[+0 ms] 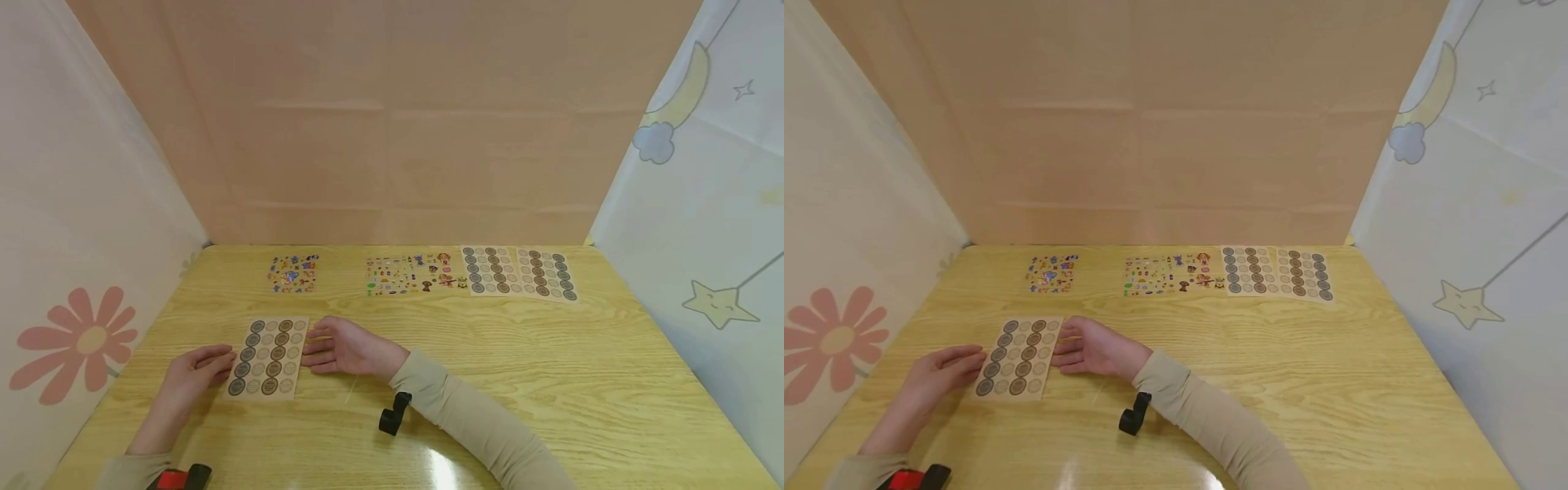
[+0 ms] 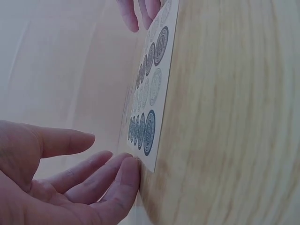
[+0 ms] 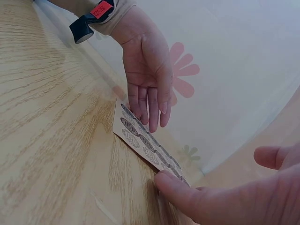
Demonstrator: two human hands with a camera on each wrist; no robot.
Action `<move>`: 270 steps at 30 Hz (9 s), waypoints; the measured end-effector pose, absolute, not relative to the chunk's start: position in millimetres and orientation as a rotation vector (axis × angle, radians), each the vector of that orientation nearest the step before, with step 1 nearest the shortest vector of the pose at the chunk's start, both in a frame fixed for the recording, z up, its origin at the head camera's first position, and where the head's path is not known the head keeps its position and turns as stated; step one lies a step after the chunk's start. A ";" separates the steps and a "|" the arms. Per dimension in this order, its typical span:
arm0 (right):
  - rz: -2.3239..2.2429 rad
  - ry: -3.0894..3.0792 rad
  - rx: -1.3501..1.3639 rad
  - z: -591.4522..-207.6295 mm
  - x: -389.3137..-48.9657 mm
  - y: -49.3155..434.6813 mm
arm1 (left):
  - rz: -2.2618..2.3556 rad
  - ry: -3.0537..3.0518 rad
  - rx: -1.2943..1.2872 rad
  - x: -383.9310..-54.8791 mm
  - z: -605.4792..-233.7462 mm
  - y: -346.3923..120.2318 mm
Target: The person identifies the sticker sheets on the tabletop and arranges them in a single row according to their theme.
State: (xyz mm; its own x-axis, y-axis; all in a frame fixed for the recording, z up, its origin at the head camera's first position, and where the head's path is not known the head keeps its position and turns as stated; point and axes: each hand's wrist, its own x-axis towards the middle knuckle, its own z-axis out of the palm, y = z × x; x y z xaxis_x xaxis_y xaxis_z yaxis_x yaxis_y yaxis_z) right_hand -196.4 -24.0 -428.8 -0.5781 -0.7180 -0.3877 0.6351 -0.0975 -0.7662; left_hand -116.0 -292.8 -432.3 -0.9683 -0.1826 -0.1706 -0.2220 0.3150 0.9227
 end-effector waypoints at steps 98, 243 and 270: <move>-2.424 1.340 0.360 -408.2 -297.7 303.6 | 2.206 1.262 -0.062 -313.7 -427.6 69.5; -1.930 1.881 0.031 -394.1 -241.1 202.9 | 2.048 1.992 -0.192 -210.2 -392.9 -51.0; -1.859 1.575 -0.061 -418.9 -184.7 125.5 | 1.929 2.155 -0.404 -130.1 -412.2 -144.9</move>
